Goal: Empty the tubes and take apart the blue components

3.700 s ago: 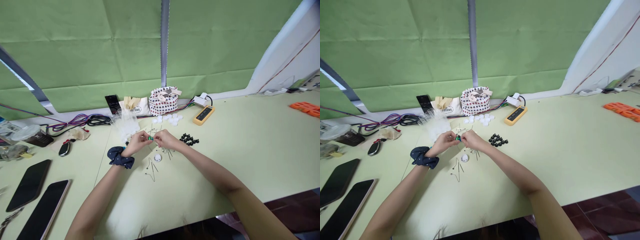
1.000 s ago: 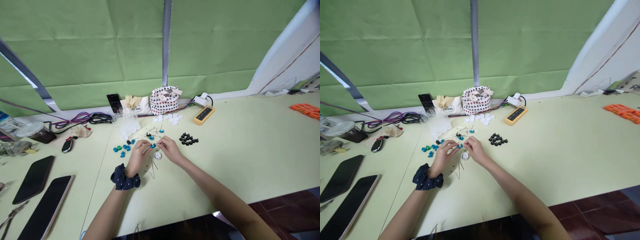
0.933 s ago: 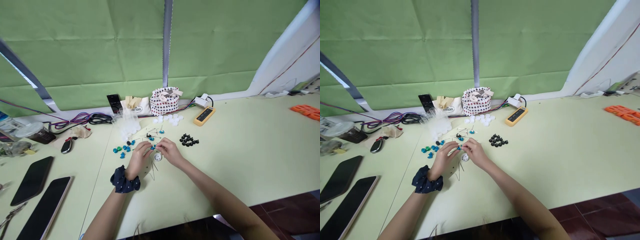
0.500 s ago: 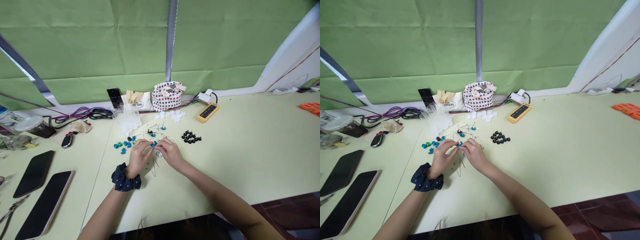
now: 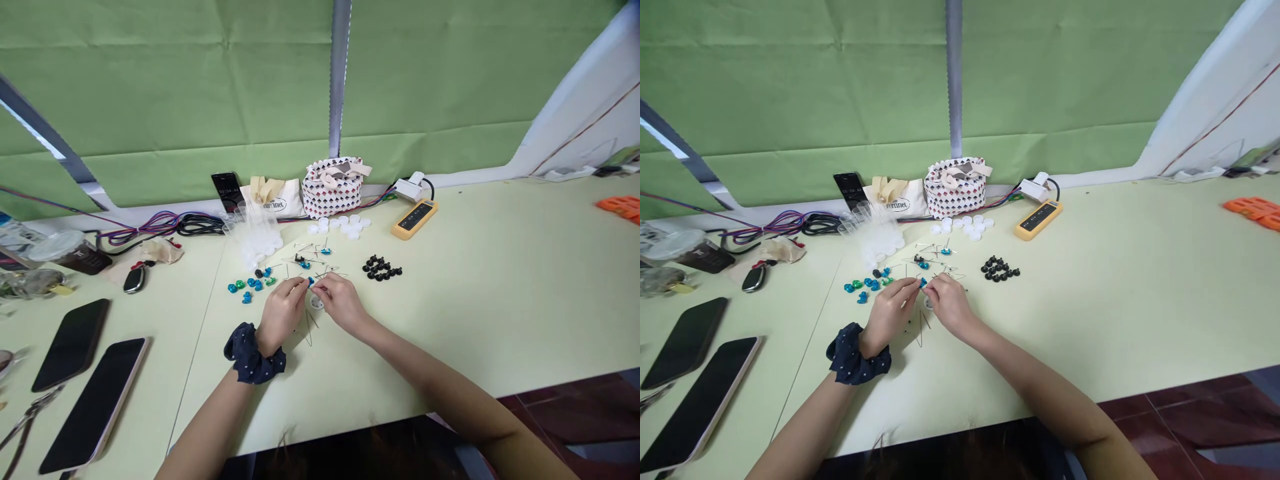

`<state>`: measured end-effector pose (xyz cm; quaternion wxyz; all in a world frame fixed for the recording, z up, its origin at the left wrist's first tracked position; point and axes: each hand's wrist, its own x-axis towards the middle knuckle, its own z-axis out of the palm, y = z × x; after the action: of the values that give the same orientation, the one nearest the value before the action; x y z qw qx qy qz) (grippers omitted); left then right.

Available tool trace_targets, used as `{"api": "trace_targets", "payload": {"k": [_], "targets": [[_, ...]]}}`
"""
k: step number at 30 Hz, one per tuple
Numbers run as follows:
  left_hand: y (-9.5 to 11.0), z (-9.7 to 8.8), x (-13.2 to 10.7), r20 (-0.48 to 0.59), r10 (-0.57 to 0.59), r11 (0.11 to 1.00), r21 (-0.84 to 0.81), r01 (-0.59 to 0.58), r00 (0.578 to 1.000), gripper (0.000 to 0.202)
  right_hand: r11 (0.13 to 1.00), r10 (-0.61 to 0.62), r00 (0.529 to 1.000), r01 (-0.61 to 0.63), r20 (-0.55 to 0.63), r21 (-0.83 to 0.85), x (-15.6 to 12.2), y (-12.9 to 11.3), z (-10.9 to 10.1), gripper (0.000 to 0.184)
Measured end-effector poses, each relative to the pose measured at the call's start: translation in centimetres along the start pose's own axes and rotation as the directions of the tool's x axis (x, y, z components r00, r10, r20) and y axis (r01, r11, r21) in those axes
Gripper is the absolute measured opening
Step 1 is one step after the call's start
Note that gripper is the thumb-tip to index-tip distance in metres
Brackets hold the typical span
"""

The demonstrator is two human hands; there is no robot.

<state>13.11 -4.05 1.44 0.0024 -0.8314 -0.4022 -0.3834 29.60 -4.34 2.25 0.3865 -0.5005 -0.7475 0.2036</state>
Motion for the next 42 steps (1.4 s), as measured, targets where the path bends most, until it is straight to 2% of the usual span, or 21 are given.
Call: {"api": "trace_targets", "payload": {"k": [3, 6, 9, 11, 13, 16, 18, 20, 23, 24, 26, 28, 29, 32, 34, 36, 39, 42], "targets": [[0.1, 0.0, 0.0, 0.004, -0.057, 0.996, -0.072, 0.057, 0.998, 0.022, 0.999, 0.021, 1.000, -0.022, 0.008, 0.025, -0.1, -0.1, 0.1, 0.016], [0.5, -0.2, 0.1, -0.026, -0.174, 0.968, -0.187, 0.167, 0.984, 0.020, 0.997, 0.034, 0.999, -0.031, -0.036, 0.071, -0.2, 0.0, 0.4, 0.016], [0.9, -0.5, 0.3, 0.012, -0.325, 0.875, -0.375, 0.306, 0.946, 0.021, 0.993, 0.034, 0.997, -0.025, -0.071, 0.117, -0.2, 0.1, 0.6, 0.017], [1.1, -0.6, 0.3, 0.040, -0.373, 0.811, -0.470, 0.347, 0.927, 0.023, 0.989, 0.038, 0.996, -0.026, -0.080, 0.147, -0.2, 0.1, 0.5, 0.017], [1.3, -0.6, 0.3, 0.034, -0.370, 0.814, -0.471, 0.341, 0.929, 0.024, 0.983, 0.051, 0.995, -0.036, -0.083, 0.179, -0.2, 0.0, 0.3, 0.017], [1.4, -0.2, 0.2, -0.035, -0.296, 0.903, -0.335, 0.268, 0.955, 0.025, 0.960, 0.127, 0.991, -0.114, -0.033, 0.254, -0.1, -0.1, -0.2, 0.017], [1.3, 0.1, 0.0, -0.078, -0.204, 0.953, -0.243, 0.180, 0.976, 0.027, 0.916, 0.219, 0.973, -0.232, 0.078, 0.327, 0.1, -0.1, -0.6, 0.019], [1.3, 0.3, 0.0, -0.088, -0.123, 0.975, -0.196, 0.104, 0.988, 0.028, 0.859, 0.292, 0.933, -0.353, 0.210, 0.370, 0.3, 0.1, -0.9, 0.020], [1.4, 0.4, 0.0, -0.079, -0.134, 0.970, -0.217, 0.114, 0.988, 0.028, 0.818, 0.324, 0.892, -0.431, 0.314, 0.381, 0.5, 0.4, -1.2, 0.019], [1.5, 0.4, 0.0, -0.072, -0.165, 0.960, -0.241, 0.144, 0.984, 0.027, 0.825, 0.316, 0.897, -0.421, 0.308, 0.378, 0.4, 0.5, -1.1, 0.019], [1.7, 0.4, 0.0, -0.047, -0.237, 0.933, -0.289, 0.214, 0.970, 0.026, 0.889, 0.258, 0.941, -0.319, 0.218, 0.328, 0.3, 0.5, -0.9, 0.018], [1.8, 0.5, 0.0, -0.025, -0.303, 0.899, -0.340, 0.277, 0.953, 0.026, 0.979, 0.124, 0.989, -0.135, 0.076, 0.156, -0.1, 0.4, -0.5, 0.019], [1.9, 0.6, -0.1, -0.013, -0.336, 0.874, -0.378, 0.307, 0.942, 0.025, 0.999, 0.041, 0.999, -0.042, 0.030, 0.030, -0.2, 0.3, -0.3, 0.020], [1.8, 0.7, -0.2, 0.033, -0.422, 0.766, -0.522, 0.376, 0.906, 0.025, 0.947, -0.132, 0.990, 0.140, 0.045, -0.289, -0.6, 0.1, 0.2, 0.021], [1.7, 0.6, -0.2, 0.072, -0.449, 0.704, -0.585, 0.402, 0.891, 0.025, 0.920, -0.147, 0.987, 0.160, 0.063, -0.357, -0.6, 0.1, 0.2, 0.020], [1.6, 0.1, 0.0, 0.134, -0.432, 0.655, -0.633, 0.413, 0.892, 0.029, 0.948, -0.106, 0.994, 0.113, 0.038, -0.298, -0.3, 0.2, 0.0, 0.020], [1.4, -0.8, 0.5, 0.265, -0.320, 0.589, -0.697, 0.410, 0.910, 0.039, 0.999, 0.004, 1.000, -0.004, 0.014, -0.051, 0.3, 0.8, -0.7, 0.016], [1.0, -1.6, 0.8, 0.340, -0.196, 0.601, -0.700, 0.387, 0.920, 0.050, 0.984, 0.103, 0.993, -0.110, 0.054, 0.138, 0.8, 1.4, -1.3, 0.011]]}}
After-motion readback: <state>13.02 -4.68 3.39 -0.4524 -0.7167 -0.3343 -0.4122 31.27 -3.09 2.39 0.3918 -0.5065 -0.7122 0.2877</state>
